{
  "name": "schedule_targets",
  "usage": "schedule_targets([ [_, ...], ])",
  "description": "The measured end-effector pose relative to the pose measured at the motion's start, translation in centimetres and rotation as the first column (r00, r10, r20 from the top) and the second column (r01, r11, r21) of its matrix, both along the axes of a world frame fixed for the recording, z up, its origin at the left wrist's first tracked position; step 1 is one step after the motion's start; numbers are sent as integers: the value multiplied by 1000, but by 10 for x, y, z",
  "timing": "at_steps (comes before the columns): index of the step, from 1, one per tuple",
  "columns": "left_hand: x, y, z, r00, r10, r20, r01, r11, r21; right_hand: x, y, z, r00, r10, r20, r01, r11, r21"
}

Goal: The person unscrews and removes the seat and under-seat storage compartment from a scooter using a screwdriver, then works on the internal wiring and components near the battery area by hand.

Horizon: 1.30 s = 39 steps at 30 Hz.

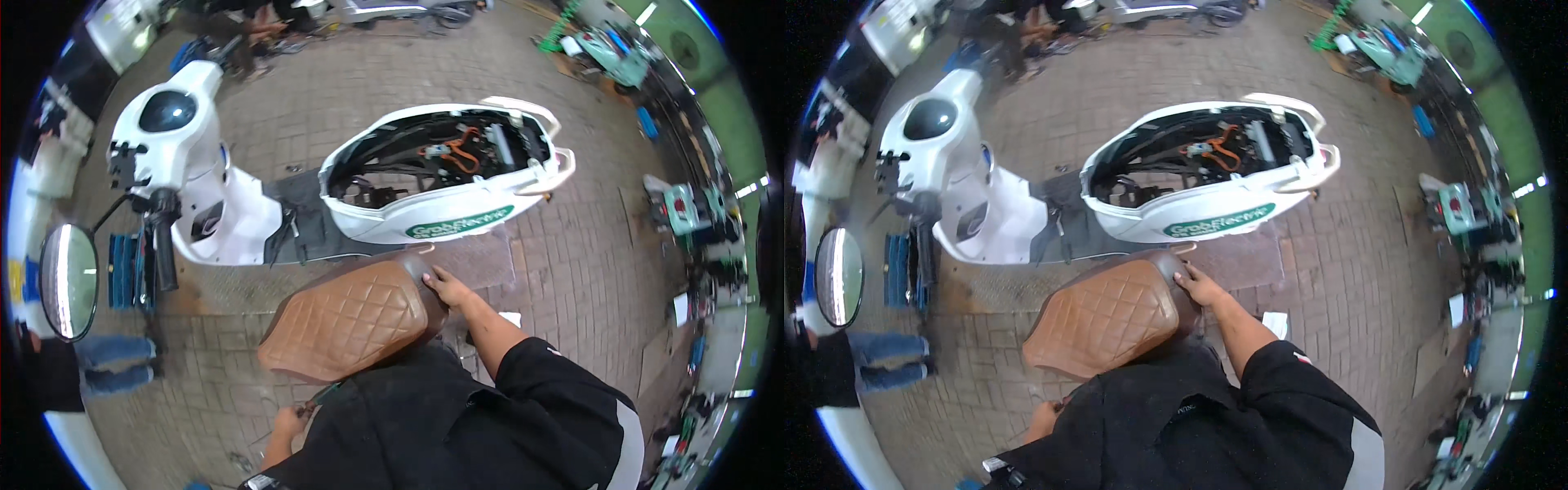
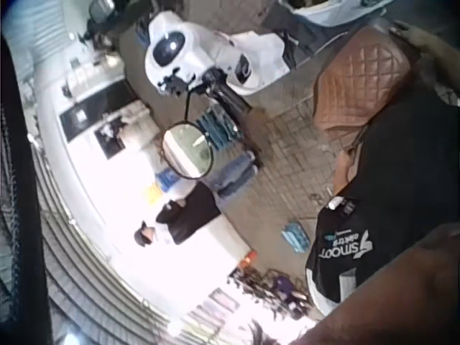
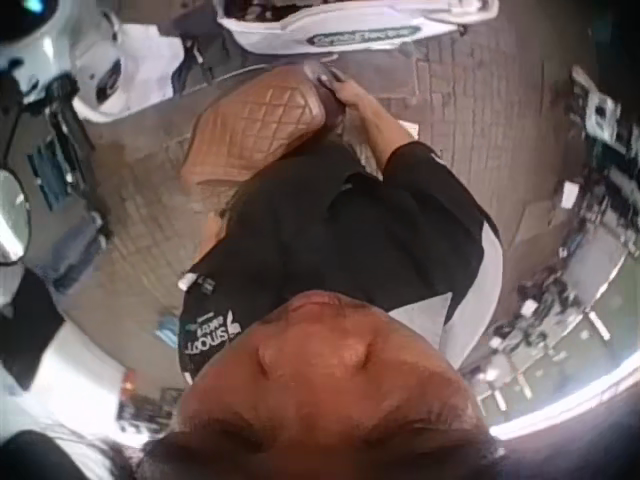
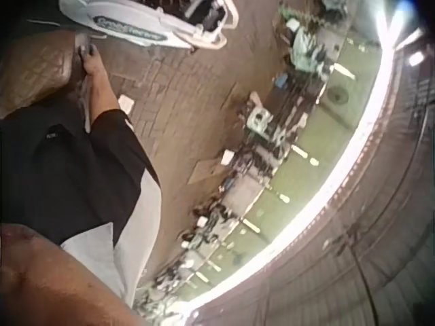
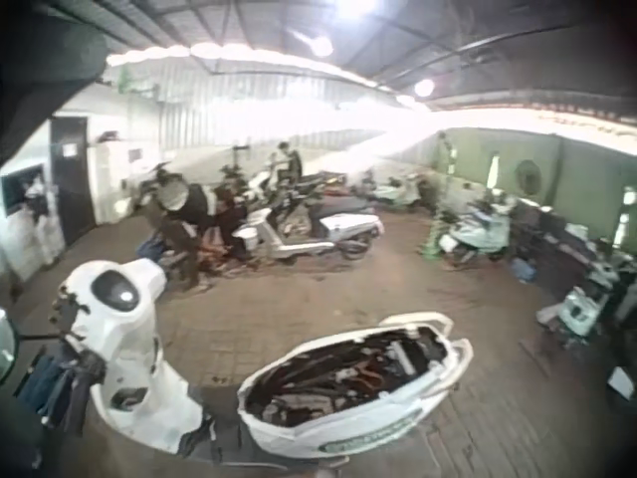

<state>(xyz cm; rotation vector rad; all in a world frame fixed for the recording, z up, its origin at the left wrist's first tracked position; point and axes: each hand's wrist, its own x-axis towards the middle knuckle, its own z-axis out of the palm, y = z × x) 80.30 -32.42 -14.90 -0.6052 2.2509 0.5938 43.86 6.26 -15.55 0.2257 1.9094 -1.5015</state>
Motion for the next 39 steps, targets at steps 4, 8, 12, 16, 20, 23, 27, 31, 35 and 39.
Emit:
schedule_targets([
  [4,-22,-30,-10,992,-119,31,121,991,-60,49,56,-8,979,-199,52,199,980,3],
  [8,-71,-21,0,997,-67,-37,61,989,-136,74,122,-76,921,-363,141,377,922,-87],
  [12,-97,10,-13,983,119,-137,-145,970,-195,89,155,-58,812,-464,355,471,879,73],
  [16,-119,49,-56,889,288,-357,-367,913,-178,80,190,-87,849,-431,304,440,897,43],
  [20,-116,61,-103,838,354,-414,-492,819,-295,66,207,-70,823,-470,318,448,883,144],
  [23,-119,72,-122,793,317,-521,-521,795,-310,75,255,-129,796,-514,319,488,857,164],
  [27,-131,87,-139,704,259,-661,-587,736,-337,92,304,-170,715,-563,414,533,823,198],
  [31,-145,55,-147,691,361,-627,-643,704,-303,116,323,-190,684,-613,395,541,790,289],
  [35,-172,40,-149,766,553,-328,-625,760,-179,118,324,-191,683,-631,369,544,776,320],
  [39,-183,37,-142,880,403,-250,-465,837,-287,119,332,-202,650,-652,391,589,757,284],
])
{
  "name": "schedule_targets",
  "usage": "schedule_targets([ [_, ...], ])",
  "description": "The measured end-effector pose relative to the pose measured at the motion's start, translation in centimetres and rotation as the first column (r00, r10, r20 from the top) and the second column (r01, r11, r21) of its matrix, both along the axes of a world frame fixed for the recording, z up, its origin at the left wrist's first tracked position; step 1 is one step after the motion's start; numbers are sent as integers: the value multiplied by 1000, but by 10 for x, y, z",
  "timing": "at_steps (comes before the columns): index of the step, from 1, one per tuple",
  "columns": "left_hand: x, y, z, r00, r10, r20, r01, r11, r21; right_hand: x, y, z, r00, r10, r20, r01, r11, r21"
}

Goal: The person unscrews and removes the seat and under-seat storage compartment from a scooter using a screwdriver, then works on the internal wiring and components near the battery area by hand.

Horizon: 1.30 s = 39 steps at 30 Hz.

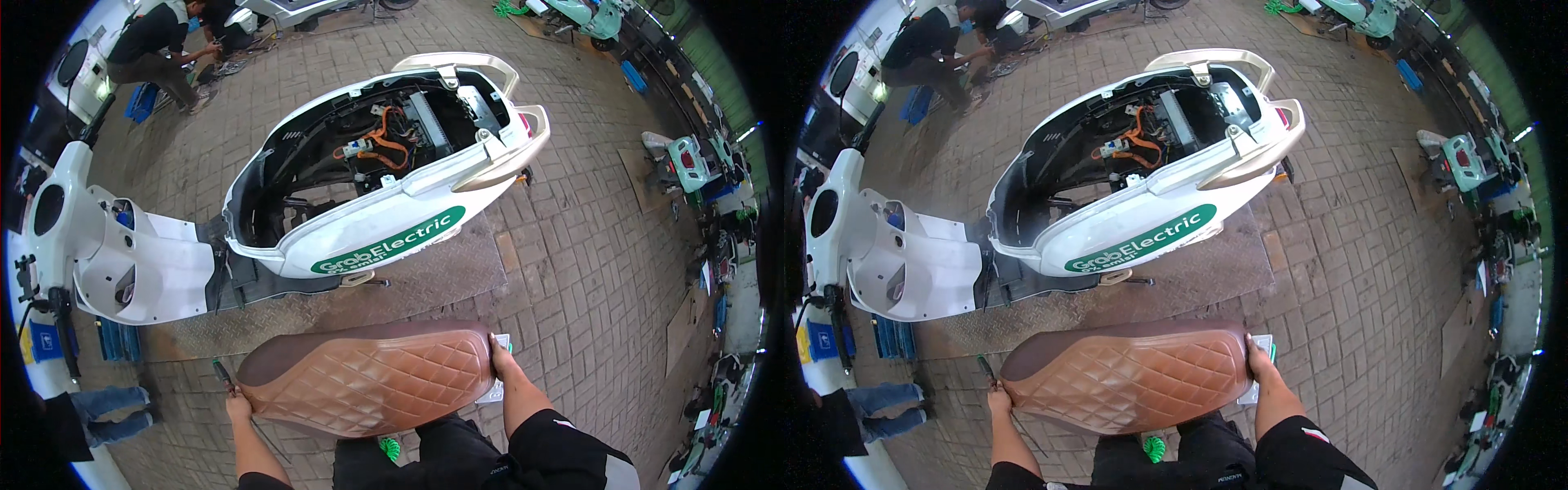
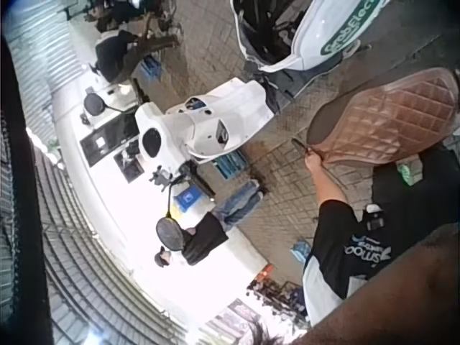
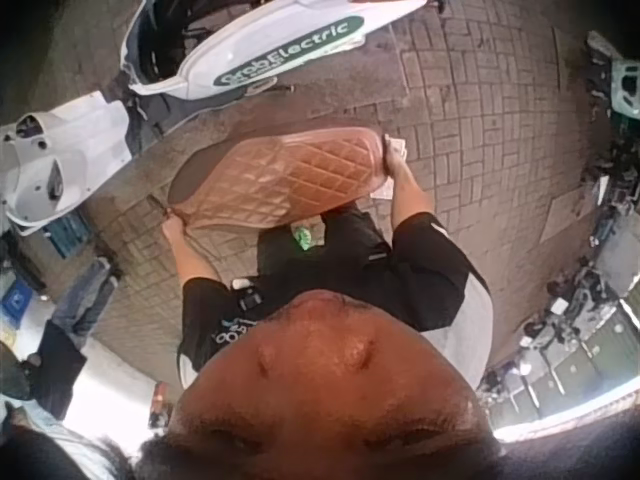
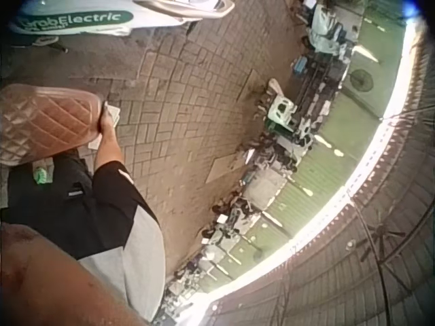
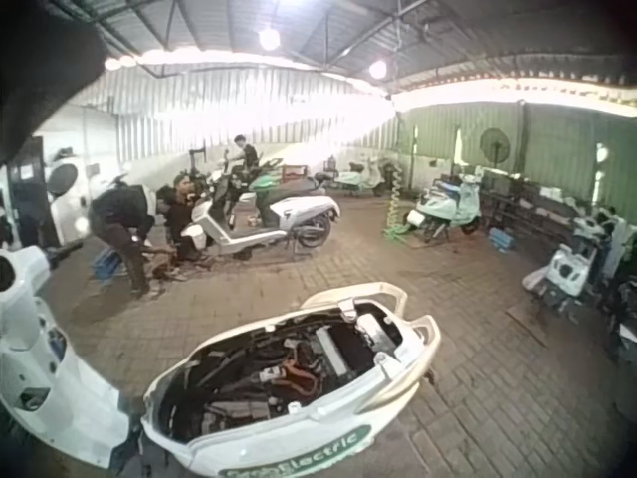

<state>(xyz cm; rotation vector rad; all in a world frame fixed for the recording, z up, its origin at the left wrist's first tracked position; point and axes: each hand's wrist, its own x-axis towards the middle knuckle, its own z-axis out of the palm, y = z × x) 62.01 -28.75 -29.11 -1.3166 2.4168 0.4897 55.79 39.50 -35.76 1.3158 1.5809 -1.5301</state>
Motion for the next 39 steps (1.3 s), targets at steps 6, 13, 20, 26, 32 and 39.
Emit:
schedule_targets([
  [6,-1,-23,-10,903,421,81,-427,868,255,-5,2,0,999,45,-10,-45,999,-1],
  [13,7,-23,-26,997,31,64,-30,999,-12,-19,18,-9,997,70,21,-71,994,81],
  [20,70,37,-54,997,32,-69,-30,999,26,-96,57,73,934,247,-259,-193,957,216],
  [26,1,220,-8,996,-76,34,66,970,235,-164,147,146,910,356,-211,-236,865,442],
  [32,14,282,-23,964,-187,-190,229,945,235,-206,212,124,884,467,-3,-299,570,765],
  [39,-30,308,-4,828,-533,-176,536,844,-34,-176,229,90,887,461,43,-254,408,877],
])
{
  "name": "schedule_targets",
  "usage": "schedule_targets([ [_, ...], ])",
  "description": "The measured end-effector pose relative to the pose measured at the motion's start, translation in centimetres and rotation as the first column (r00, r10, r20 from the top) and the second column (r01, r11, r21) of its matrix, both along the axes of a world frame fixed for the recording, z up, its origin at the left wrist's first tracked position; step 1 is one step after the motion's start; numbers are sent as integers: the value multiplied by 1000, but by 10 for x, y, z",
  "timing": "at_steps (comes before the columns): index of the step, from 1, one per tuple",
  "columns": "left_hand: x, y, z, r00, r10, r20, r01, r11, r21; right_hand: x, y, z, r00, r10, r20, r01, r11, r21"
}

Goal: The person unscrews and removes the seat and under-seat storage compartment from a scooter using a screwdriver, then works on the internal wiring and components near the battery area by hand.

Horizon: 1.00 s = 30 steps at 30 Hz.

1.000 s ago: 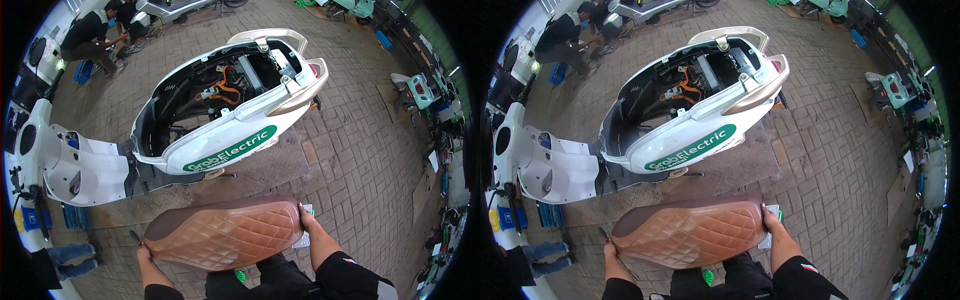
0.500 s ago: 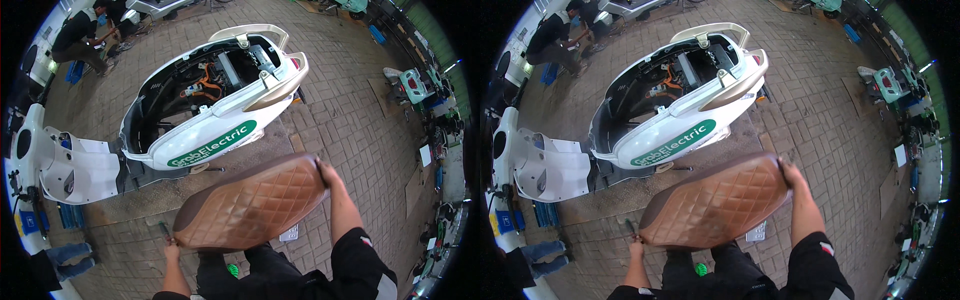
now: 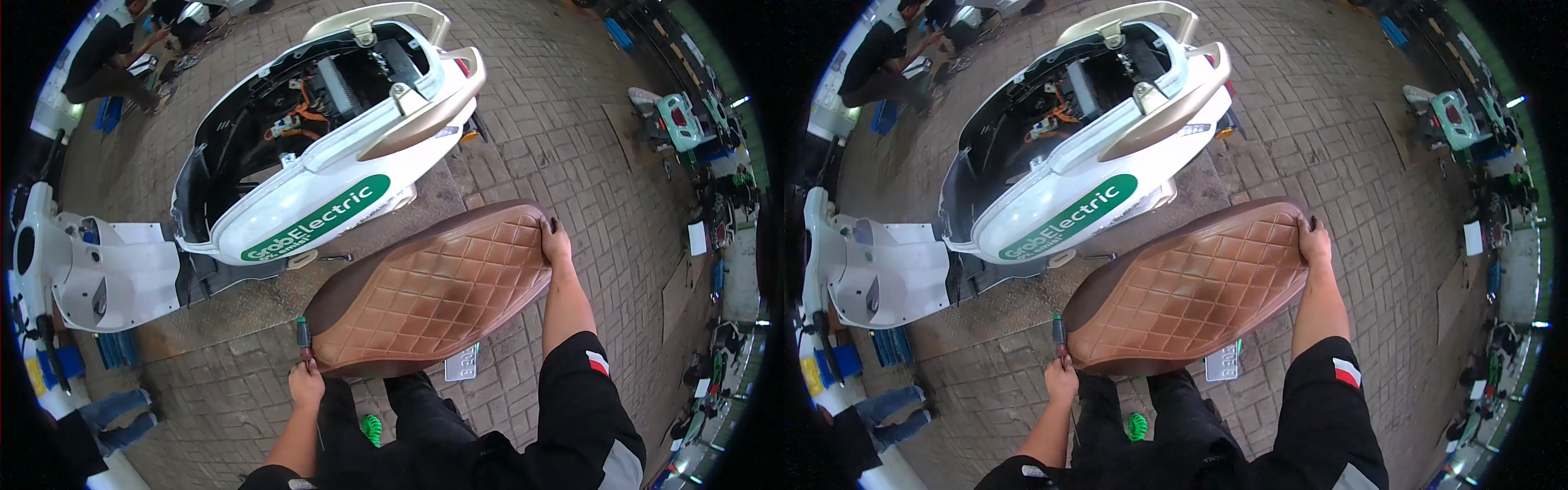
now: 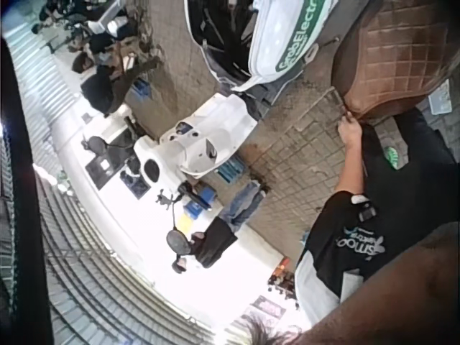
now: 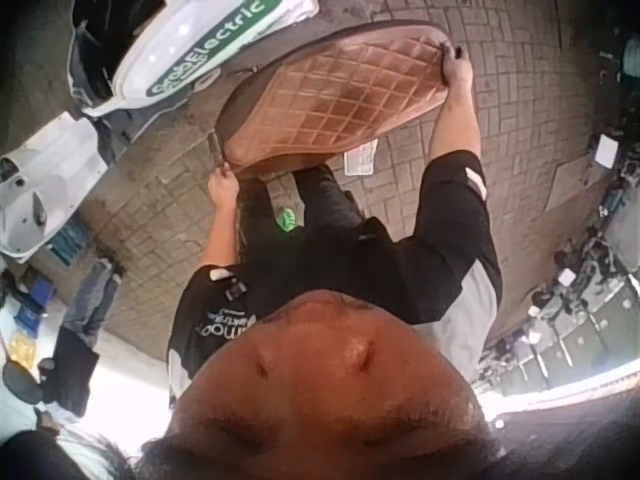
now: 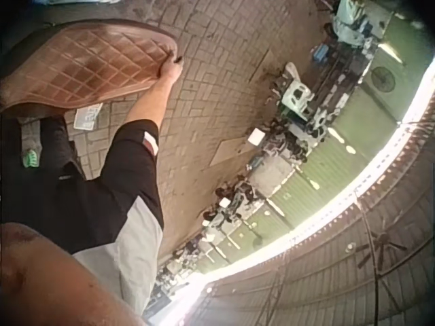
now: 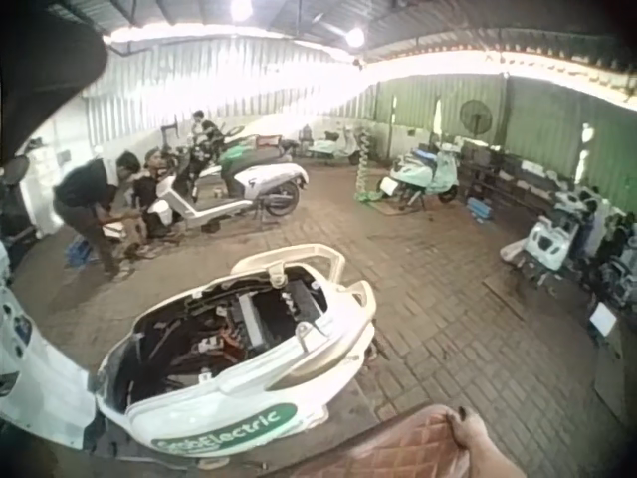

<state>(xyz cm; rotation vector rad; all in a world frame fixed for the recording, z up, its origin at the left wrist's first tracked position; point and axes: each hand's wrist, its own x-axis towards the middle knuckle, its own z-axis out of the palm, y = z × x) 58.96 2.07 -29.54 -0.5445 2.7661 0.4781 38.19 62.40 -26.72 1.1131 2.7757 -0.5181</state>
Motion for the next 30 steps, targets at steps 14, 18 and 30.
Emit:
schedule_targets([
  [14,3,27,18,996,-62,68,61,998,5,93,15,-22,994,-80,-79,78,997,-22],
  [18,-1,32,24,983,-121,141,120,993,16,119,17,-31,991,-15,-131,11,999,-36],
  [30,-2,51,41,941,-335,38,335,942,15,171,-44,-66,803,-548,-234,455,818,-354],
])
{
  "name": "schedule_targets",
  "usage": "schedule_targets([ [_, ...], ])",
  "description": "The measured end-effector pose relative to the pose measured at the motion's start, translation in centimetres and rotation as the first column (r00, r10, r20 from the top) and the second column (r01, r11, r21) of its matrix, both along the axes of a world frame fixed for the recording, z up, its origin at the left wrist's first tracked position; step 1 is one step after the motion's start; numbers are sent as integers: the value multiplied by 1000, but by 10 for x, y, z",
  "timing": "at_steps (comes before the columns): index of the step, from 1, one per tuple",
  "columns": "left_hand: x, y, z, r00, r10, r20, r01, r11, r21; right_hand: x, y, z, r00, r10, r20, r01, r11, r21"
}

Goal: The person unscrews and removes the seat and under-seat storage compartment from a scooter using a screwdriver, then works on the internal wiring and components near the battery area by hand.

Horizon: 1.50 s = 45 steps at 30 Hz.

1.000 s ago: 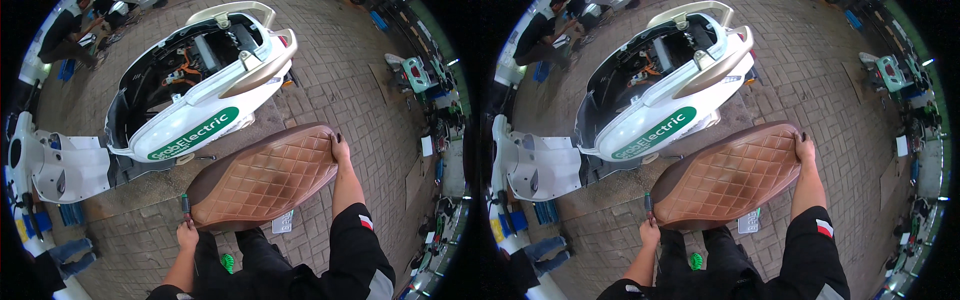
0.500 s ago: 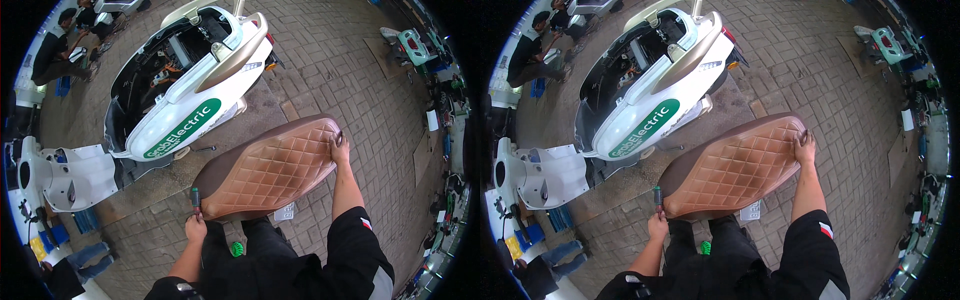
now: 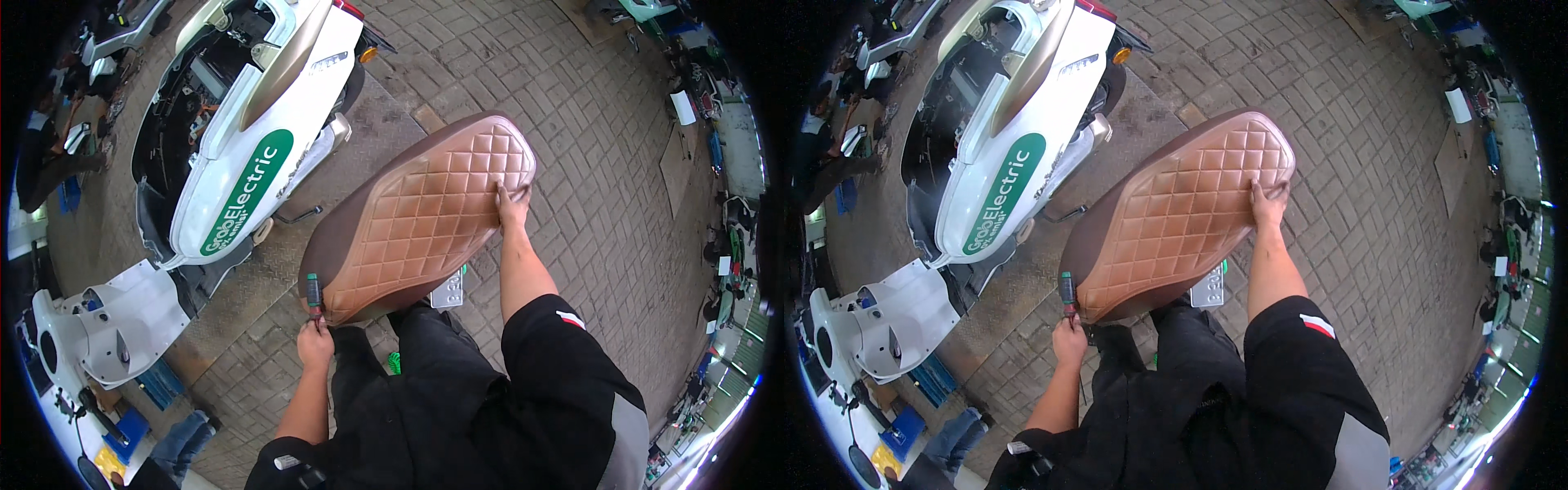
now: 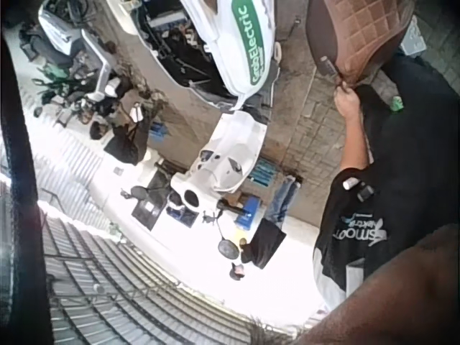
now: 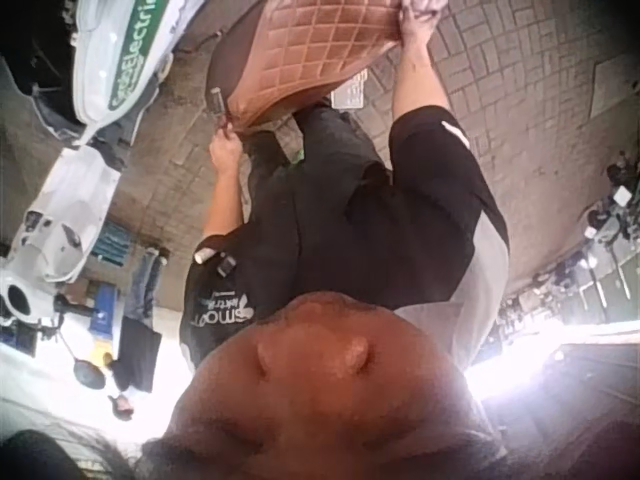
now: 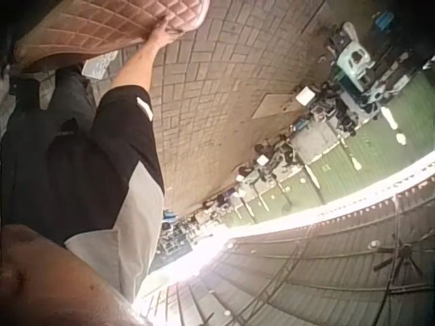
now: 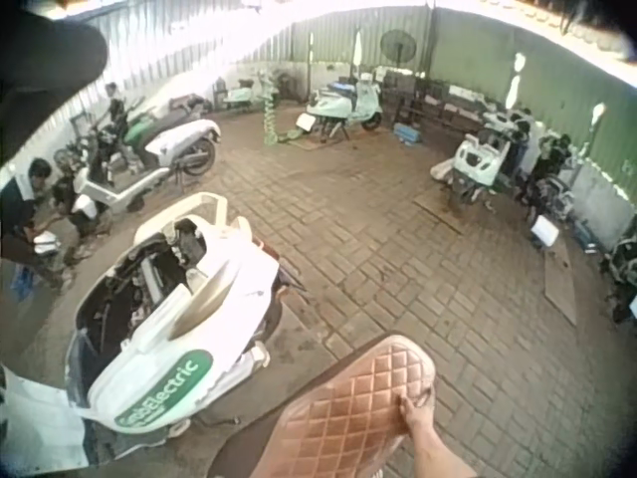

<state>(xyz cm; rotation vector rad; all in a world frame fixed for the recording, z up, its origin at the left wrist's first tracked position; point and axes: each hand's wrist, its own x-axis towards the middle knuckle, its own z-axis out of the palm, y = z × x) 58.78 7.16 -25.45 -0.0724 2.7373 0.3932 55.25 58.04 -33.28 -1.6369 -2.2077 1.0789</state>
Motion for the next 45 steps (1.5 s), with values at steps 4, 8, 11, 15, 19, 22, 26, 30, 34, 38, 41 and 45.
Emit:
schedule_targets([
  [4,-9,10,2,999,14,36,-15,1000,17,23,-2,-25,967,-251,-45,240,955,-177],
  [8,-10,4,3,999,45,19,-46,998,45,34,-5,-33,944,-285,-165,239,938,-251],
  [11,-10,-7,0,999,39,16,-39,999,21,40,-18,-35,921,-359,-153,298,900,-317],
  [15,-11,-19,1,999,34,1,-34,999,15,43,-26,-39,878,-444,-180,340,843,-417],
  [19,-8,-38,2,1000,28,-13,-28,1000,2,50,-28,-47,890,-422,-176,331,860,-387],
  [22,-12,-39,2,1000,12,-18,-11,999,51,61,-21,-54,889,-402,-219,296,869,-396],
  [26,-15,-40,5,998,16,53,-23,992,126,51,-29,-37,916,-333,-224,209,872,-443],
  [30,-34,-28,-11,996,58,-66,-41,971,237,37,-23,-28,933,-222,-284,109,924,-366],
  [34,-44,-20,-23,999,39,-34,-29,970,240,21,-27,-13,961,-104,-258,12,942,-336],
  [38,-32,-22,-30,999,38,36,-41,995,87,-2,-53,13,980,20,-197,-93,924,-371],
  [41,0,-23,-34,985,146,92,-157,979,133,-10,-68,15,981,128,-146,-168,935,-313],
  [45,1,-44,-41,949,283,140,-305,936,178,-32,-88,5,934,134,-331,-273,865,-422],
])
